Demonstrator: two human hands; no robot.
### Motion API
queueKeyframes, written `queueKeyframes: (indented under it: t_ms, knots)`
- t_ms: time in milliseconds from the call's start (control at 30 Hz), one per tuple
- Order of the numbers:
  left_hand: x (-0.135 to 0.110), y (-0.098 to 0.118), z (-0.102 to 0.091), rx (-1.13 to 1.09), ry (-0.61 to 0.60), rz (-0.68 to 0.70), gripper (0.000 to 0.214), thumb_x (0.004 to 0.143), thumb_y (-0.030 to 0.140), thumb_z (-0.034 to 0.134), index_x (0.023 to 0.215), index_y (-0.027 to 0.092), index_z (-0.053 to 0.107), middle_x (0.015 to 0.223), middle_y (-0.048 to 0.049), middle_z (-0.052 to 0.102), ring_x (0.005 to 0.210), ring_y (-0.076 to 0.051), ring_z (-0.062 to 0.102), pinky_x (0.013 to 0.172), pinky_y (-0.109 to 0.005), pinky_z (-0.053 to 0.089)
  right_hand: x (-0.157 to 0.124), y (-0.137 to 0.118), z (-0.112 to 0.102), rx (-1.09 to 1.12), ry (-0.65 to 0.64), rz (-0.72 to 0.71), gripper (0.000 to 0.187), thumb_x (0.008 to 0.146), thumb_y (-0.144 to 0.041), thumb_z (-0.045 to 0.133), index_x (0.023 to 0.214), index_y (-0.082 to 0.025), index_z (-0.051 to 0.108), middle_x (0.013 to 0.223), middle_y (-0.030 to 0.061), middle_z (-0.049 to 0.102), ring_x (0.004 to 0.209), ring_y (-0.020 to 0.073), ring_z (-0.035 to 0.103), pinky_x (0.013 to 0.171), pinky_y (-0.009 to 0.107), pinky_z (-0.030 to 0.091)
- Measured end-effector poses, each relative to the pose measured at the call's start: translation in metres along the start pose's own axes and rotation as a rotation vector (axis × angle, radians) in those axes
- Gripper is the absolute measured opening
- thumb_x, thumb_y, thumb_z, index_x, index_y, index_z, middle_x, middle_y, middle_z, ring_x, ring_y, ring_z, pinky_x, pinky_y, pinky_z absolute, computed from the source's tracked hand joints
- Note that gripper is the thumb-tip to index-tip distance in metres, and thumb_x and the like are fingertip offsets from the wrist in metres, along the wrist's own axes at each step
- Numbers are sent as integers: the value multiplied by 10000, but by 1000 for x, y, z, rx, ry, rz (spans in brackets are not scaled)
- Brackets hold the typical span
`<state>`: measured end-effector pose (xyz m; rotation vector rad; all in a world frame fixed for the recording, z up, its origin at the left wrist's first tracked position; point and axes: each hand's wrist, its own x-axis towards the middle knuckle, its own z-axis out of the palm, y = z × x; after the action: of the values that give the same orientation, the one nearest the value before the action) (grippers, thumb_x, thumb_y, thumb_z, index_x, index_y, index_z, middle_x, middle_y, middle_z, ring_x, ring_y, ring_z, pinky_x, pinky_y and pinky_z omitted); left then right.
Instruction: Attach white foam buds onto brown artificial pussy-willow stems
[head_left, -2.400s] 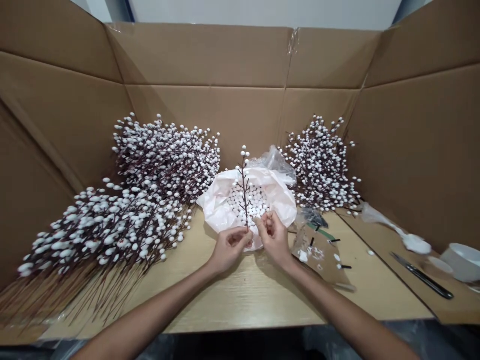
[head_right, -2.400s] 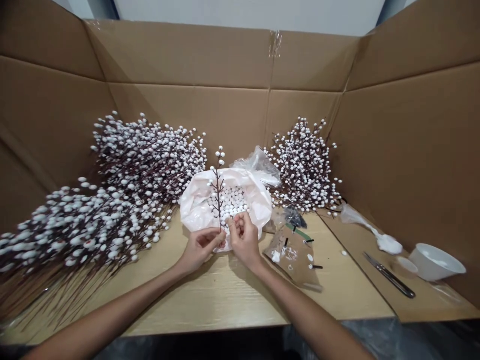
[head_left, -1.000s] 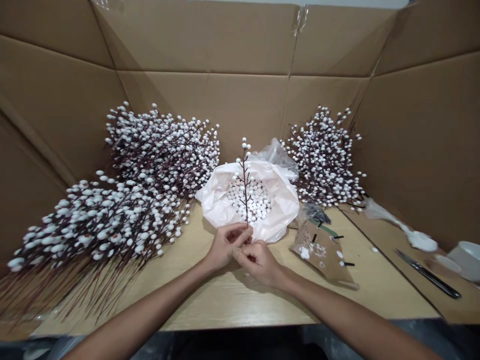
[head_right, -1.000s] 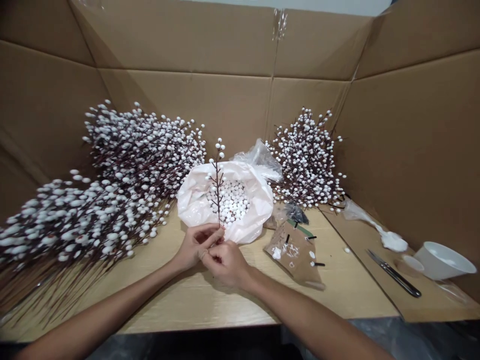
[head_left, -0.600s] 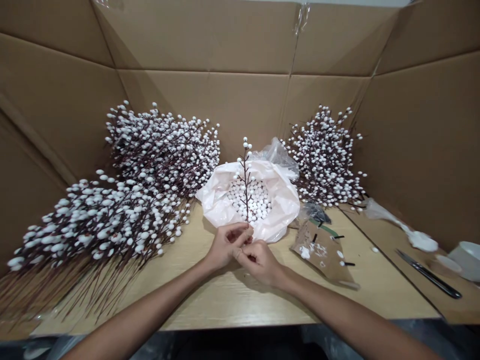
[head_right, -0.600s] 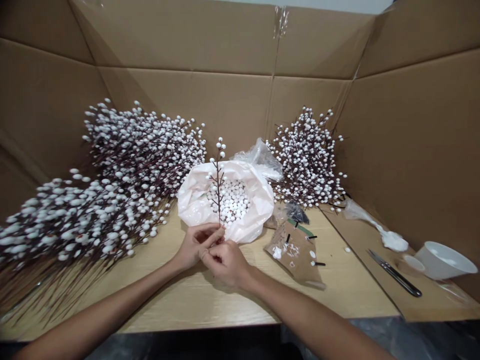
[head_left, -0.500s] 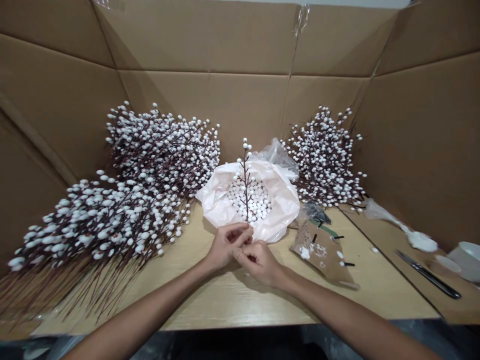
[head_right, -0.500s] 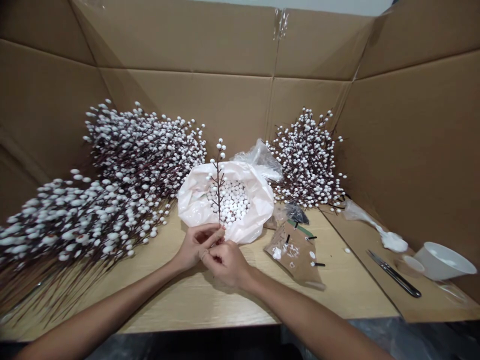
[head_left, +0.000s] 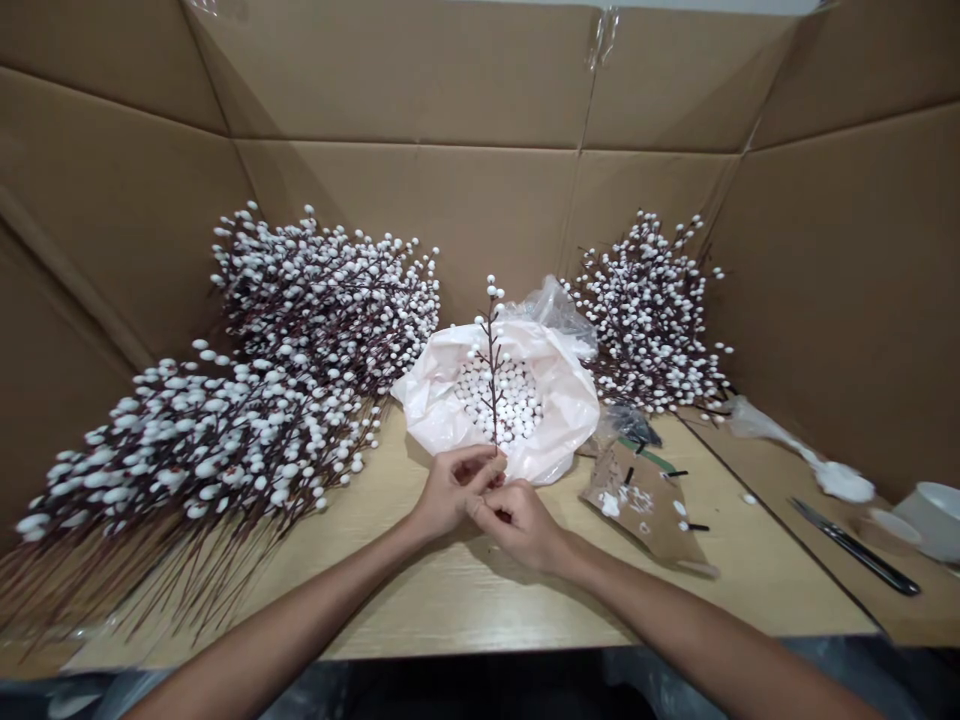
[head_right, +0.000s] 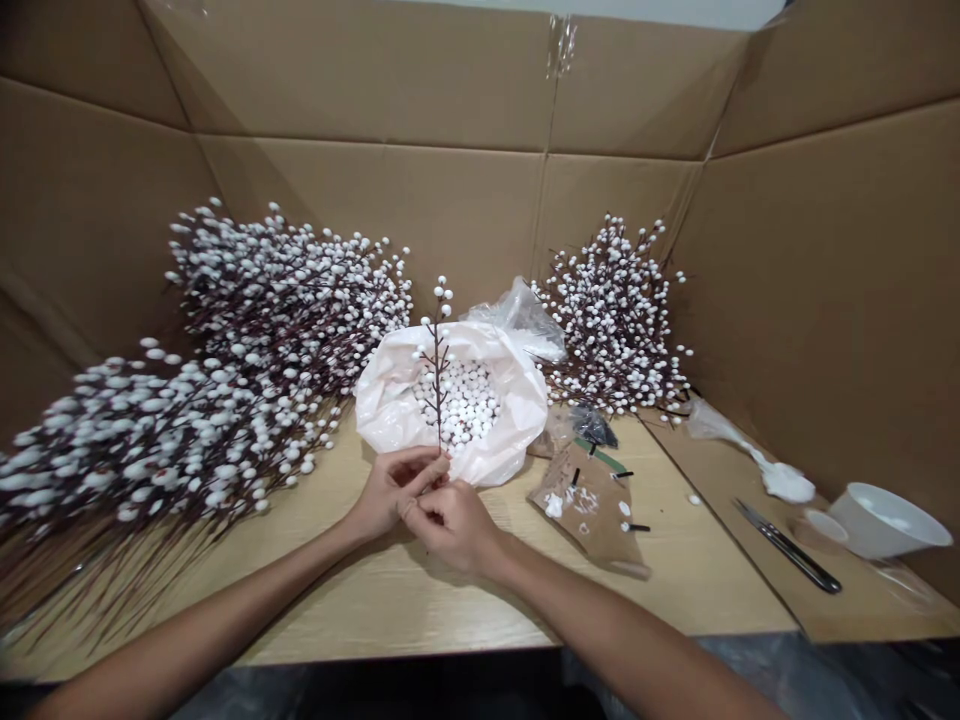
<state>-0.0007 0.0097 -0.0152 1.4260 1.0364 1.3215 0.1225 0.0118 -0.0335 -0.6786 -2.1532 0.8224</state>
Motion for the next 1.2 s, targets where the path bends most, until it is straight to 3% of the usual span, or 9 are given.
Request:
queueKeyframes:
  t_ms: [1200]
  knots:
    - [-1, -1, -1, 14, -19, 20, 288, 722, 398, 686, 688, 118, 628, 641, -19, 571, 601, -119, 508, 537, -211, 408, 1, -2, 0, -33, -18, 18, 538, 884, -468, 331, 436, -172, 298, 403, -44, 287, 423, 57, 226, 439, 237, 175]
